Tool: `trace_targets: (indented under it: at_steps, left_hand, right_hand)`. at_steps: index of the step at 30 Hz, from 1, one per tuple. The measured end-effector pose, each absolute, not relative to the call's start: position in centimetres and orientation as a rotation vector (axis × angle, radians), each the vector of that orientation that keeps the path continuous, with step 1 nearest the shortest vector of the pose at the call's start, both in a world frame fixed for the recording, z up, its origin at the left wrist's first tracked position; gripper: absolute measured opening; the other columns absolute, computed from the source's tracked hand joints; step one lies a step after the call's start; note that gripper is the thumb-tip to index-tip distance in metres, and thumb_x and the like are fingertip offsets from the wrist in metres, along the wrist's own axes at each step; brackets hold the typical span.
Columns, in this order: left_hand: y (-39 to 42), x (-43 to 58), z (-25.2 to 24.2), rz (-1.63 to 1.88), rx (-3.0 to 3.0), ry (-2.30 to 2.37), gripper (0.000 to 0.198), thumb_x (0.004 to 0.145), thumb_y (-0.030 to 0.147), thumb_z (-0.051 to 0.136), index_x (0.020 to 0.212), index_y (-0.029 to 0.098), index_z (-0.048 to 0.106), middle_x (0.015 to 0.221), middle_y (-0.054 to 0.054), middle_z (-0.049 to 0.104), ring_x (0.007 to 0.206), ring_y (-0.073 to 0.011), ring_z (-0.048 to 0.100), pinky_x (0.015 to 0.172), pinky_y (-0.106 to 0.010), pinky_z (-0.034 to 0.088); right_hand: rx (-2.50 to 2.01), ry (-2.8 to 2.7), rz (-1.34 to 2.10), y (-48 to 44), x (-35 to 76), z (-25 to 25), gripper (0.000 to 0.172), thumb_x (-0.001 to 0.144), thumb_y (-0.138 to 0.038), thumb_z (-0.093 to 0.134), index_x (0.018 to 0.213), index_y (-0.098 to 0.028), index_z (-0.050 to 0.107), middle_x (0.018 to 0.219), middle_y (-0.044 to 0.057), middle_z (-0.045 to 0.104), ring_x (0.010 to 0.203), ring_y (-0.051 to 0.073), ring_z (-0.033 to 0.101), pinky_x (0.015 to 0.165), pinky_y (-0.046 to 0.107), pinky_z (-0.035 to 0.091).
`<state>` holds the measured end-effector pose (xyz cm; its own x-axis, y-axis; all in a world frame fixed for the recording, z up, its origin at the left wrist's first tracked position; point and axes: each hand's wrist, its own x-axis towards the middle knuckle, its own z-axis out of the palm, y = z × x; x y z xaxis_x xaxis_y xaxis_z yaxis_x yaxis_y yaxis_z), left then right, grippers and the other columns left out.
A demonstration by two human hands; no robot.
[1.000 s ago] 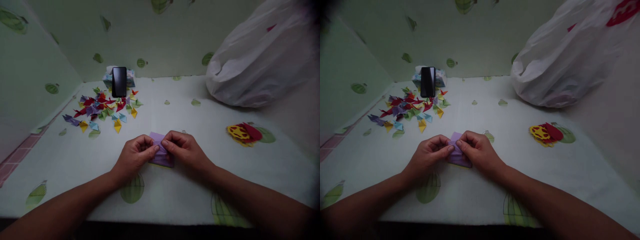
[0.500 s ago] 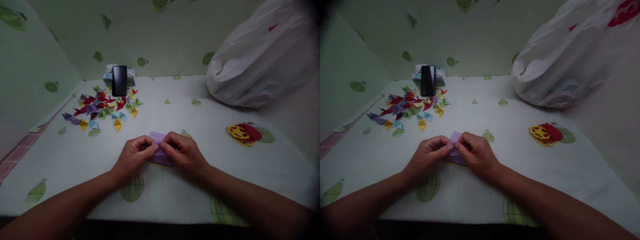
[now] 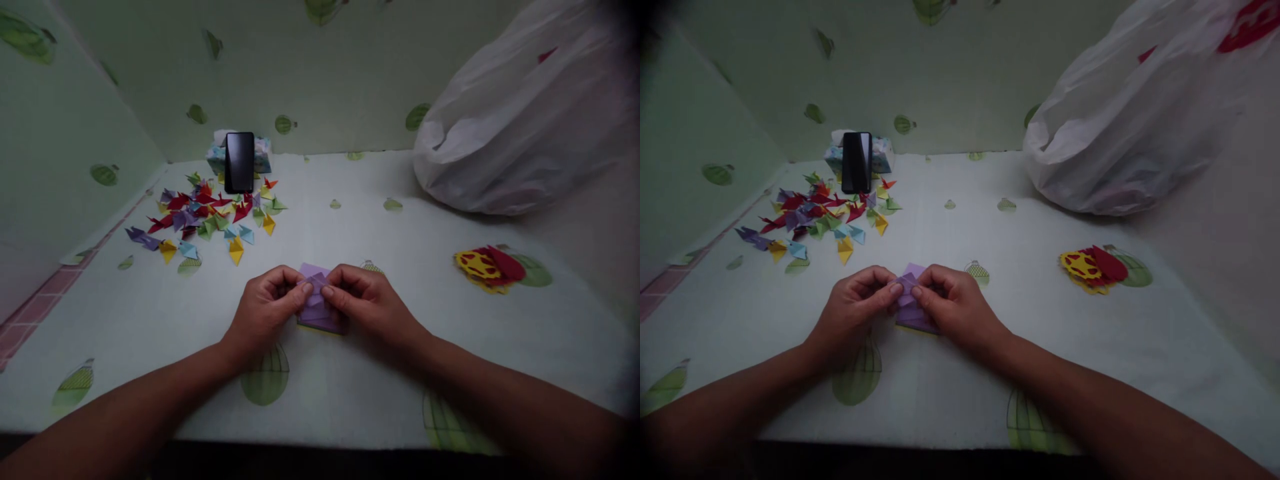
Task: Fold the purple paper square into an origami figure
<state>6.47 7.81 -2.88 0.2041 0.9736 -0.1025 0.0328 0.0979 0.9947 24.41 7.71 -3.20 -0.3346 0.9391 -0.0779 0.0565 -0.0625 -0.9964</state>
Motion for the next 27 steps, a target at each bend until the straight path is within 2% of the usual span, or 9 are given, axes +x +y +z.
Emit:
trace_targets:
  at_steps: [8, 18, 27]
  left_hand:
    - [8.01, 6.44, -2.67, 0.866, 1.331, 1.093, 0.02, 0.082, 0.033, 0.07, 0.075, 0.015, 0.066, 0.067, 0.001, 0.058, 0.063, -0.011, 0.049, 0.059, -0.023, 0.038]
    - [7.8, 6.09, -2.98, 0.877, 1.376, 1.045, 0.026, 0.092, 0.034, 0.06, 0.073, 0.016, 0.062, 0.066, 0.001, 0.057, 0.065, -0.0114, 0.05, 0.063, -0.025, 0.04]
    - [8.09, 6.07, -2.72, 0.82, 1.467, 1.104, 0.031, 0.094, 0.038, 0.054, 0.073, 0.016, 0.06, 0.063, 0.001, 0.058, 0.062, -0.0121, 0.052, 0.062, -0.026, 0.041]
  right_hand:
    - [-1.097, -1.745, 1.233, 8.0, 24.84, -2.87, 0.022, 0.086, -0.026, 0.058, 0.067, -0.018, 0.054, 0.06, -0.003, 0.048, 0.056, 0.01, 0.041, 0.051, 0.023, 0.032]
    - [-1.079, -1.575, 1.492, 7.84, 24.58, -2.72, 0.023, 0.086, -0.031, 0.06, 0.067, -0.019, 0.052, 0.058, -0.003, 0.051, 0.054, 0.01, 0.044, 0.05, 0.023, 0.034]
    - [-1.114, -1.565, 1.493, 8.11, 24.67, -2.84, 0.023, 0.084, -0.032, 0.06, 0.068, -0.019, 0.053, 0.056, -0.003, 0.051, 0.052, 0.01, 0.045, 0.049, 0.024, 0.033]
